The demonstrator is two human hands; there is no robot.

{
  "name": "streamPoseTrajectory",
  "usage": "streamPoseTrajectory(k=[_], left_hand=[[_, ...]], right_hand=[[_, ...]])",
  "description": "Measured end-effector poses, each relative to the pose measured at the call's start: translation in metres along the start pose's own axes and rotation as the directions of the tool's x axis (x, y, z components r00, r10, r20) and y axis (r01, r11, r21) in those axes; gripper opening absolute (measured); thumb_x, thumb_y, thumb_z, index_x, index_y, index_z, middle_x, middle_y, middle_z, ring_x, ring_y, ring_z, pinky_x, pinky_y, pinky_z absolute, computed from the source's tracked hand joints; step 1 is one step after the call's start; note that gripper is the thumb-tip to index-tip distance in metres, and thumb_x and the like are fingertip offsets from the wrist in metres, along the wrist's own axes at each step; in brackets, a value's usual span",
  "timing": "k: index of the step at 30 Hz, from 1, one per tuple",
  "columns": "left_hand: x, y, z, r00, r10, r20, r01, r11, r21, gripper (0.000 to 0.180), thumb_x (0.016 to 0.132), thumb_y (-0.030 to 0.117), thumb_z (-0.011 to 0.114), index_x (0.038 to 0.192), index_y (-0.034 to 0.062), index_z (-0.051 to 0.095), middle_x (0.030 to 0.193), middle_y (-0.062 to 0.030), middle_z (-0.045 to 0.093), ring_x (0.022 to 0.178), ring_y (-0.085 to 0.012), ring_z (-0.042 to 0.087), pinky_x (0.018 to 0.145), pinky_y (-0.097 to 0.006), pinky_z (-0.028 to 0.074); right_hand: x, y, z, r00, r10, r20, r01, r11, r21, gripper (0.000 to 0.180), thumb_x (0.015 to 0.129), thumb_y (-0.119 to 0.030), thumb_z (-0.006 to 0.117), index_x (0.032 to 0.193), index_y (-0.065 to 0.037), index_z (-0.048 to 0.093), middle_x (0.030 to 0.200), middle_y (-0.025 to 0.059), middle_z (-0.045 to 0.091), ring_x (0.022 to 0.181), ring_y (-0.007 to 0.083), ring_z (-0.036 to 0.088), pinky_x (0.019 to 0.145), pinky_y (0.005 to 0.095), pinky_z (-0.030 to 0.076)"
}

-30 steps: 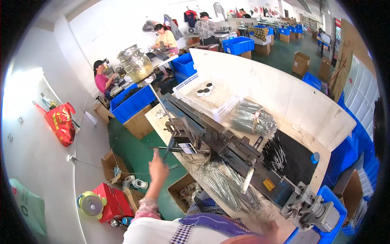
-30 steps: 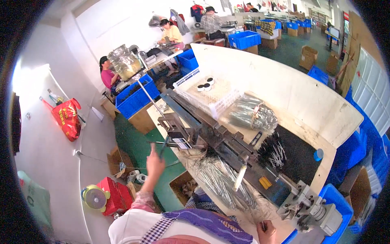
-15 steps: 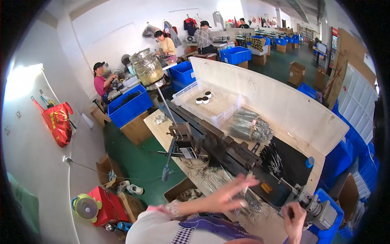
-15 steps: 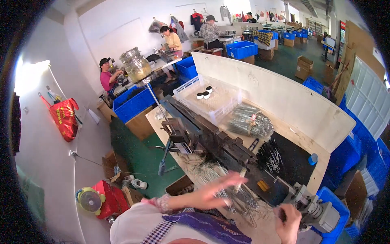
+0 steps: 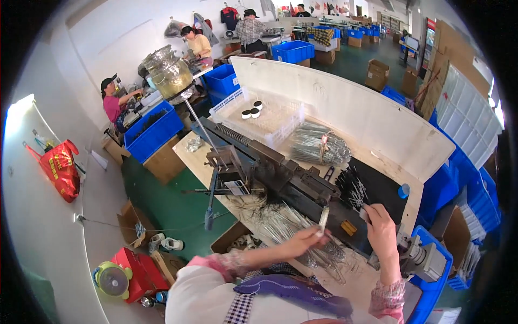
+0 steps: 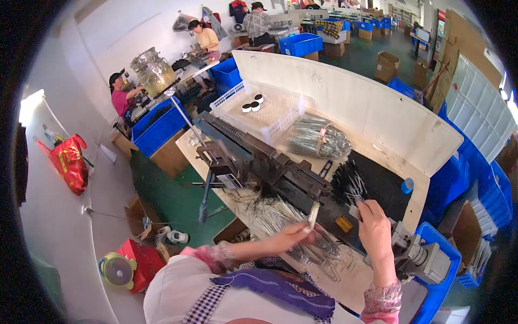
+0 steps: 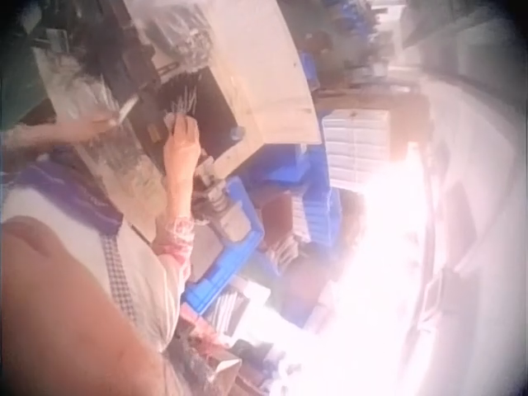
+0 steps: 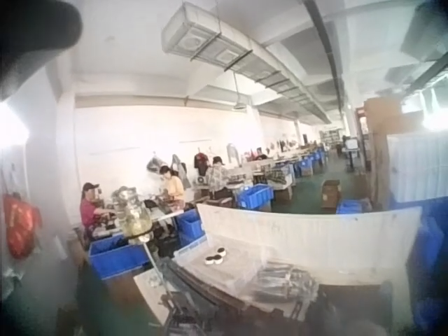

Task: Assembling individual brush components using a manual clamping fixture at a workstation.

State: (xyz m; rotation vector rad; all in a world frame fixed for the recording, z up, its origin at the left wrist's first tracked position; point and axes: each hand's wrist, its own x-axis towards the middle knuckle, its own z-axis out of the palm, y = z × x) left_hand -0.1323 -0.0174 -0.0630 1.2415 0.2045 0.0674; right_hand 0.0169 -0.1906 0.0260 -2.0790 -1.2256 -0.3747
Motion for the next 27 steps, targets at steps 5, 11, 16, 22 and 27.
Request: streamPoseTrajectory(k=[5,11,16,22,27], left_hand=[[0.006,0.034,0.039,0.978,-0.188,0.094,0.21,0.91,-0.358,0.021,0.101,0.03,0.045,0.094,0.0118,0.052,0.072,0.0024,0.046,0.054,-0.0102,0.042,0.049,-0.026,0.035],[0.008,0.111,-0.056,0.999,-0.008,0.035,0.033,0.596,-0.802,0.014,0.096,0.017,0.05,0.104,0.0069,0.055,0.074,-0.0019,0.044,0.044,-0.0036,0.033,0.039,-0.022,0.03],[-0.04,0.067,-0.105,0.98,0.155,-0.127,-0.18,0.96,-0.216,0.026,0.099,0.026,0.049,0.099,0.0058,0.066,0.055,0.0023,0.047,0.045,-0.0048,0.034,0.042,-0.024,0.025],[0.029,0.051,-0.002,0.892,-0.157,0.425,-0.112,0.833,0.542,0.027,0.091,0.022,0.057,0.089,-0.0016,0.07,0.066,-0.0127,0.062,0.061,-0.0085,0.054,0.055,-0.028,0.042],[0.088,0.044,0.027,0.864,-0.189,0.466,-0.196,0.726,0.659,0.026,0.091,0.025,0.058,0.09,0.0038,0.073,0.059,-0.0059,0.058,0.055,-0.0067,0.048,0.051,-0.028,0.039]], right_hand=[[-0.003,0.012,0.02,0.982,-0.129,0.137,0.158,0.963,-0.22,0.03,0.068,0.001,0.061,0.098,-0.001,0.064,0.086,0.0104,0.059,0.082,0.028,0.057,0.069,0.0365,0.051],[0.007,0.008,0.03,0.984,-0.1,0.147,0.133,0.963,-0.233,0.016,0.068,-0.001,0.061,0.082,-0.004,0.056,0.078,0.0105,0.053,0.078,0.0293,0.057,0.066,0.0379,0.05],[0.019,0.001,0.014,0.987,-0.051,0.151,0.071,0.99,-0.125,0.01,0.07,0.001,0.058,0.079,-0.003,0.055,0.074,0.0127,0.055,0.072,0.0328,0.059,0.066,0.0419,0.05],[0.094,0.092,0.055,0.821,0.333,0.464,-0.078,0.87,-0.487,0.018,0.081,-0.017,0.065,0.084,0.0,0.068,0.08,0.0195,0.065,0.08,0.038,0.064,0.071,0.0471,0.05],[0.047,0.057,-0.007,0.919,0.061,0.389,-0.107,0.989,0.098,0.025,0.076,-0.021,0.071,0.089,0.0,0.065,0.083,0.0156,0.062,0.082,0.0344,0.06,0.075,0.0409,0.048]])
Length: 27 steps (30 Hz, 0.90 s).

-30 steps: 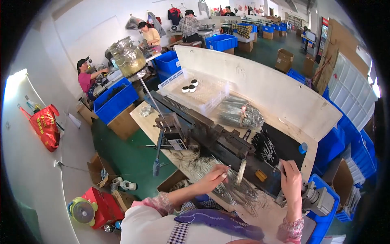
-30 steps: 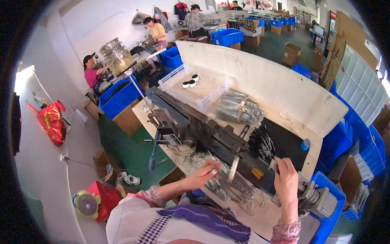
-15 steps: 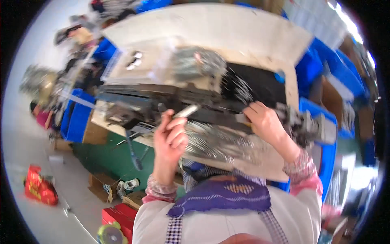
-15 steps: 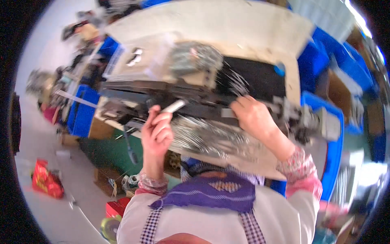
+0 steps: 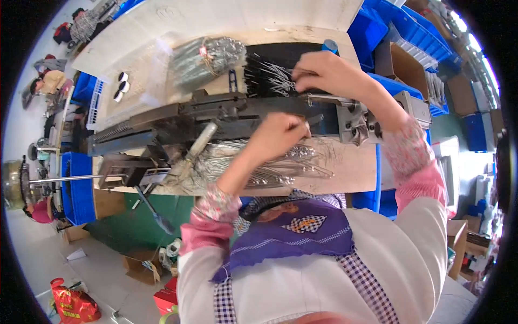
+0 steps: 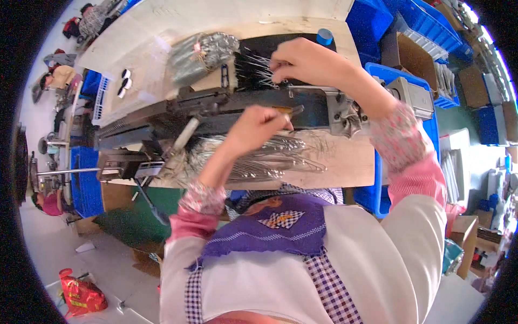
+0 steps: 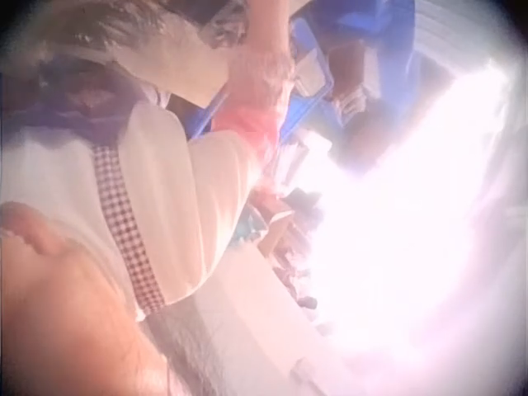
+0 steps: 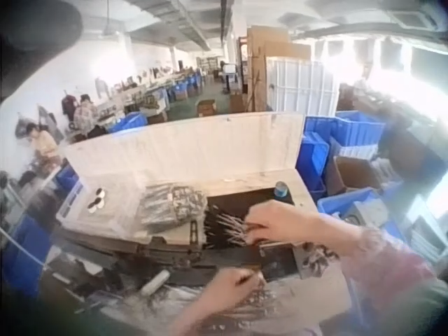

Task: Assembling individual brush components using a manual clamping fixture at a workstation.

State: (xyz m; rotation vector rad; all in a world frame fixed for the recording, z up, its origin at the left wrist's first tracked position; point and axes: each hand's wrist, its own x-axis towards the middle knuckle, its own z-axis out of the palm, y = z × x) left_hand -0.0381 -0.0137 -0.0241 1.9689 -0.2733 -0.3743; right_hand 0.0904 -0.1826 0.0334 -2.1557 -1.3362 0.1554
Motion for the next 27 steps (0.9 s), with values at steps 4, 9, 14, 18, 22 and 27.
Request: streamPoseTrajectory(k=[4,9,14,18,22,27], left_hand=[[0.038,0.0,-0.017,0.985,0.166,-0.045,-0.137,0.915,0.379,0.028,0.088,0.029,0.06,0.09,0.0045,0.073,0.068,-0.0132,0.067,0.061,-0.0219,0.065,0.059,-0.038,0.049],[0.012,0.027,-0.059,0.947,0.313,-0.075,-0.039,0.341,0.939,0.013,0.082,0.021,0.066,0.081,0.0091,0.071,0.074,-0.0077,0.067,0.07,-0.0264,0.066,0.063,-0.038,0.053],[-0.014,0.023,-0.069,0.74,0.664,-0.106,-0.027,0.188,0.982,0.012,0.075,0.008,0.064,0.083,0.0128,0.07,0.077,0.0002,0.062,0.074,-0.0206,0.063,0.061,-0.031,0.051],[-0.04,-0.003,-0.027,0.249,0.659,-0.71,-0.072,0.743,0.665,0.015,0.092,0.001,0.057,0.102,0.0017,0.067,0.088,-0.0101,0.064,0.066,-0.0141,0.062,0.054,-0.025,0.048],[-0.073,-0.052,0.022,0.924,-0.28,-0.261,-0.158,0.341,-0.927,0.057,0.102,0.045,0.031,0.1,-0.0021,0.062,0.06,-0.0044,0.052,0.044,-0.0105,0.048,0.04,-0.02,0.033],[-0.079,-0.002,-0.052,0.989,0.139,-0.052,0.002,-0.368,-0.93,0.058,0.101,0.047,0.036,0.102,-0.0087,0.055,0.063,-0.0073,0.051,0.041,-0.0104,0.043,0.035,-0.022,0.031]], right_hand=[[-0.033,-0.007,0.007,0.996,-0.071,-0.06,0.07,0.997,-0.017,0.024,0.076,-0.014,0.071,0.088,0.003,0.059,0.081,0.012,0.055,0.078,0.0304,0.057,0.07,0.0365,0.045],[-0.008,0.006,0.039,0.969,-0.166,-0.184,0.163,0.986,-0.032,0.02,0.078,-0.012,0.069,0.091,0.002,0.063,0.083,0.0126,0.064,0.078,0.0325,0.062,0.07,0.0373,0.05],[0.005,-0.011,0.05,0.906,-0.261,-0.332,0.258,0.965,-0.054,0.02,0.082,-0.013,0.068,0.098,-0.001,0.067,0.085,0.0134,0.067,0.08,0.0325,0.064,0.073,0.0357,0.052],[0.02,-0.007,0.065,0.892,-0.204,-0.403,0.21,0.977,-0.031,0.022,0.084,-0.019,0.069,0.099,-0.003,0.068,0.089,0.0148,0.068,0.081,0.0321,0.064,0.074,0.0357,0.052],[0.038,-0.011,0.078,0.976,-0.09,-0.201,0.096,0.995,0.023,0.028,0.084,-0.025,0.069,0.103,-0.005,0.069,0.09,0.0148,0.069,0.084,0.0301,0.065,0.076,0.0354,0.052],[0.03,-0.014,0.076,0.983,-0.03,-0.181,0.042,0.997,0.063,0.025,0.084,-0.023,0.068,0.101,-0.005,0.069,0.088,0.0147,0.068,0.082,0.0311,0.064,0.076,0.0369,0.051]])
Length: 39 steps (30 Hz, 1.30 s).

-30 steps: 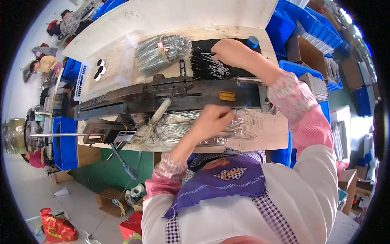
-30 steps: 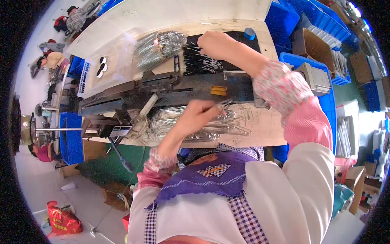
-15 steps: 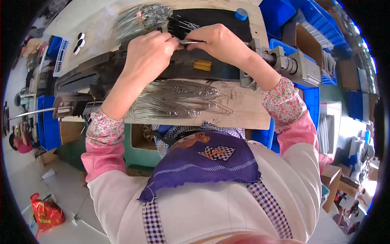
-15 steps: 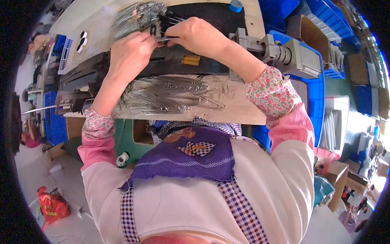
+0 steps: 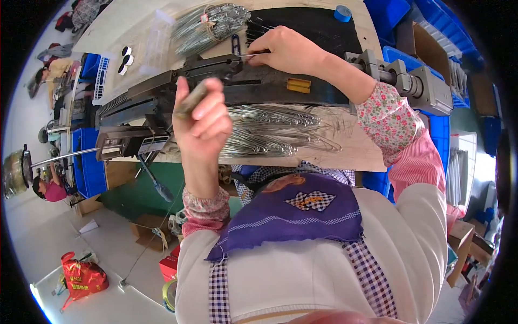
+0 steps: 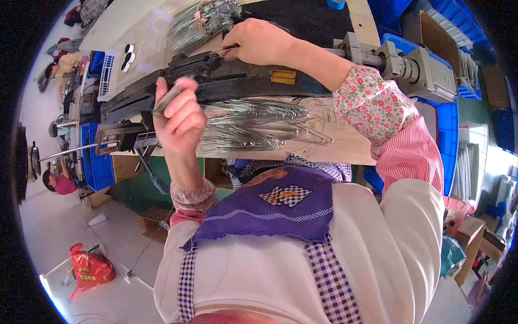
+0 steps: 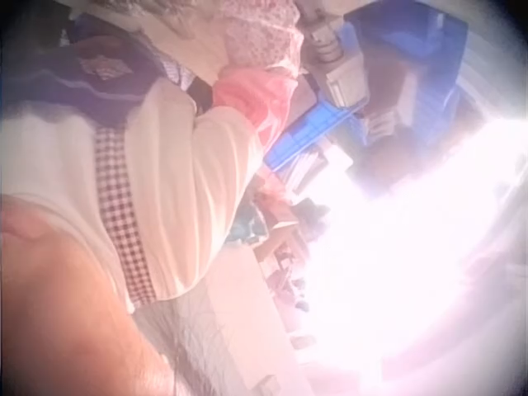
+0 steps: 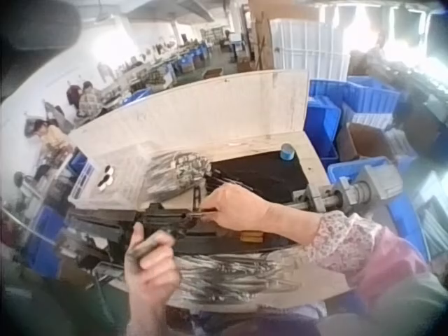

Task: Assembling individual brush components using a manual clamping fixture at a workstation.

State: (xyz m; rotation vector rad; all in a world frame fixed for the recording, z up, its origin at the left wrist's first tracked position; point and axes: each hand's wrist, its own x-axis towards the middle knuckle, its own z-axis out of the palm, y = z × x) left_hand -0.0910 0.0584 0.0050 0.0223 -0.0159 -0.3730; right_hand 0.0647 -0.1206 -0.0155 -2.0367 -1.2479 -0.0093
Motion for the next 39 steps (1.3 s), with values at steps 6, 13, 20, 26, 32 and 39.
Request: streamPoseTrajectory(k=[6,13,20,26,32,39], left_hand=[[0.01,-0.013,-0.004,0.984,0.148,-0.103,-0.128,0.975,0.184,0.037,0.099,0.031,0.048,0.113,-0.0026,0.042,0.063,-0.0044,0.05,0.04,-0.0113,0.045,0.035,-0.024,0.035],[0.008,-0.03,-0.081,0.835,0.55,-0.015,0.187,-0.258,0.948,0.041,0.085,0.021,0.066,0.115,0.0003,0.048,0.099,-0.0144,0.056,0.093,-0.0259,0.058,0.082,-0.038,0.048],[-0.178,0.023,-0.075,-0.126,0.673,0.729,0.693,-0.466,0.55,0.056,0.08,0.02,0.065,0.131,0.0013,0.05,0.135,-0.018,0.044,0.128,-0.0372,0.036,0.109,-0.048,0.025],[-0.164,0.008,-0.085,0.159,0.775,0.611,0.821,-0.448,0.354,0.047,0.086,0.019,0.062,0.127,-0.0029,0.053,0.132,-0.0201,0.046,0.123,-0.0367,0.042,0.107,-0.044,0.032],[-0.117,0.043,-0.103,0.291,0.868,-0.402,-0.047,0.433,0.9,0.037,0.095,0.033,0.055,0.105,-0.0021,0.062,0.078,-0.0094,0.062,0.061,-0.0165,0.059,0.053,-0.028,0.047],[-0.092,0.057,-0.106,0.365,0.832,-0.417,-0.176,0.502,0.847,0.034,0.1,0.032,0.048,0.092,0.0003,0.059,0.06,-0.0018,0.052,0.04,-0.0099,0.041,0.035,-0.026,0.029]], right_hand=[[0.012,0.005,-0.002,0.987,0.088,0.131,-0.094,0.995,0.044,0.023,0.081,-0.024,0.067,0.097,-0.008,0.071,0.092,0.016,0.067,0.088,0.0334,0.064,0.081,0.0407,0.05],[0.013,-0.014,-0.008,0.996,-0.085,-0.015,0.084,0.994,-0.067,0.019,0.078,-0.009,0.062,0.095,-0.005,0.067,0.09,0.0134,0.063,0.084,0.0353,0.061,0.073,0.0407,0.051],[-0.099,-0.042,0.011,0.994,0.106,0.033,-0.102,0.991,-0.092,0.033,0.077,0.003,0.062,0.109,-0.002,0.061,0.099,0.0206,0.059,0.088,0.0371,0.062,0.07,0.0426,0.051],[-0.095,0.029,0.044,0.934,0.346,-0.092,-0.358,0.89,-0.284,0.024,0.085,-0.003,0.059,0.107,-0.001,0.05,0.106,0.0244,0.054,0.098,0.0434,0.056,0.079,0.0476,0.046],[-0.099,0.011,0.038,0.967,0.252,-0.043,-0.255,0.949,-0.182,0.016,0.081,0.001,0.06,0.093,0.002,0.05,0.09,0.0205,0.054,0.084,0.0425,0.055,0.072,0.0455,0.045],[-0.117,-0.037,0.009,0.937,0.348,-0.027,-0.348,0.937,0.007,0.014,0.077,0.004,0.065,0.082,0.003,0.052,0.079,0.0159,0.052,0.067,0.0284,0.054,0.062,0.0361,0.045]])
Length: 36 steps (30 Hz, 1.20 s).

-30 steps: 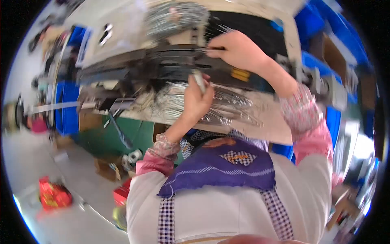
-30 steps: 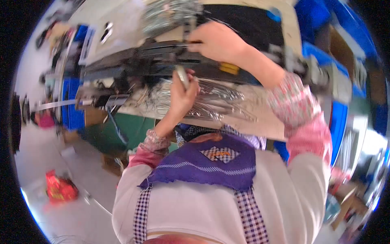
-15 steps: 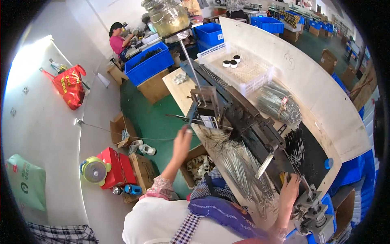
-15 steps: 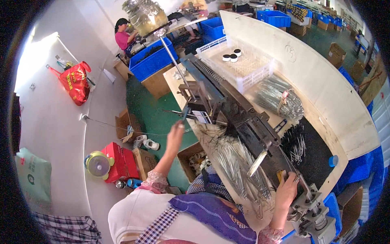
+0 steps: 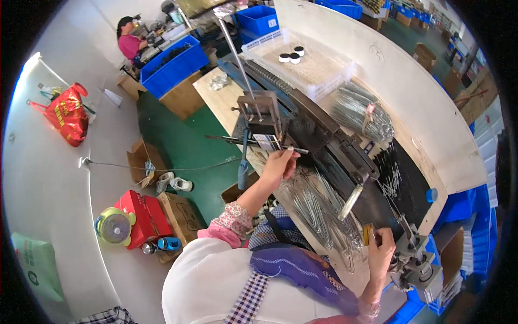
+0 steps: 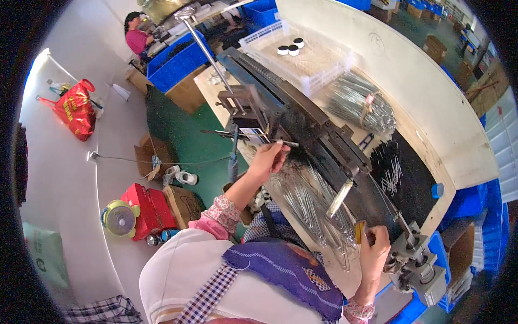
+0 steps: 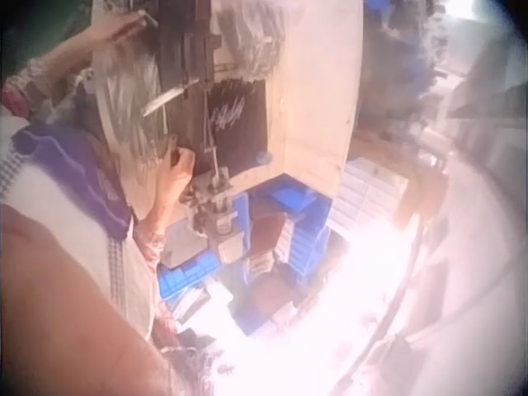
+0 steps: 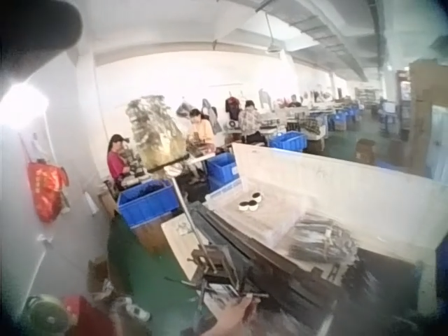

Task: Assembling individual brush components using a manual clamping fixture at a workstation.

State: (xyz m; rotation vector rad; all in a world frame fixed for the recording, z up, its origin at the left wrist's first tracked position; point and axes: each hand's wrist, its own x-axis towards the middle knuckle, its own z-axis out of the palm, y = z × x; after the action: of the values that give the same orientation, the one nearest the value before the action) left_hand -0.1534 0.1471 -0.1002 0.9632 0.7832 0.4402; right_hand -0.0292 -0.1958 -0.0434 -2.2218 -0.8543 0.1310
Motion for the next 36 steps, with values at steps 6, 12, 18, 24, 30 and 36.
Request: streamPoseTrajectory(k=[6,12,18,24,30,36], left_hand=[[-0.005,-0.032,0.026,0.978,0.166,-0.125,-0.187,0.966,-0.18,0.027,0.099,0.028,0.051,0.087,0.0038,0.053,0.059,0.002,0.042,0.042,-0.0079,0.038,0.036,-0.024,0.025],[-0.092,0.005,0.161,0.716,0.221,0.663,-0.266,0.963,-0.034,0.024,0.102,0.027,0.045,0.091,0.0075,0.052,0.064,0.0032,0.041,0.042,-0.0052,0.034,0.035,-0.022,0.024],[-0.07,-0.048,0.215,0.684,-0.351,0.639,0.315,0.933,0.174,0.025,0.098,0.029,0.054,0.085,0.0075,0.055,0.062,0.0062,0.039,0.044,-0.0052,0.034,0.042,-0.022,0.025],[-0.072,-0.054,0.212,0.883,-0.037,0.468,0.029,0.999,0.023,0.026,0.098,0.03,0.055,0.085,0.0079,0.054,0.062,0.0049,0.04,0.045,-0.0059,0.035,0.042,-0.024,0.027],[-0.071,-0.051,0.209,0.916,-0.031,0.4,0.022,0.999,0.028,0.024,0.099,0.024,0.053,0.084,0.006,0.059,0.059,0.0041,0.04,0.047,-0.0064,0.035,0.044,-0.024,0.027],[-0.071,-0.048,0.205,0.91,-0.071,0.409,0.092,0.995,-0.032,0.023,0.098,0.024,0.054,0.086,0.0057,0.059,0.058,0.0034,0.042,0.046,-0.0074,0.033,0.046,-0.024,0.026]], right_hand=[[-0.003,-0.009,-0.016,0.999,0.017,-0.048,-0.012,0.995,0.102,0.015,0.08,-0.004,0.069,0.08,0.001,0.055,0.076,0.0114,0.054,0.065,0.0215,0.053,0.061,0.0297,0.044],[0.016,-0.02,-0.082,0.949,0.173,-0.265,-0.048,0.905,0.422,0.012,0.087,-0.011,0.066,0.084,0.0,0.061,0.071,-0.0018,0.054,0.066,0.0037,0.048,0.058,0.0204,0.04],[0.01,-0.016,-0.1,0.93,0.146,-0.336,-0.022,0.937,0.347,0.016,0.087,-0.015,0.069,0.087,0.0,0.066,0.066,-0.002,0.059,0.062,0.0009,0.049,0.055,0.0187,0.039],[0.036,-0.014,-0.102,0.92,0.053,-0.389,0.0,0.991,0.135,0.015,0.089,-0.011,0.059,0.101,-0.005,0.066,0.073,0.0112,0.066,0.063,0.0162,0.065,0.06,0.0318,0.051],[0.124,0.01,-0.029,0.948,-0.298,0.115,0.316,0.929,-0.195,0.017,0.079,-0.007,0.056,0.093,-0.004,0.067,0.091,0.0185,0.066,0.086,0.038,0.063,0.073,0.0452,0.051],[0.121,-0.004,-0.049,0.928,-0.043,0.371,-0.056,0.966,0.252,0.026,0.089,-0.01,0.06,0.11,0.005,0.064,0.081,0.0081,0.067,0.066,0.0104,0.063,0.063,0.0254,0.053]])
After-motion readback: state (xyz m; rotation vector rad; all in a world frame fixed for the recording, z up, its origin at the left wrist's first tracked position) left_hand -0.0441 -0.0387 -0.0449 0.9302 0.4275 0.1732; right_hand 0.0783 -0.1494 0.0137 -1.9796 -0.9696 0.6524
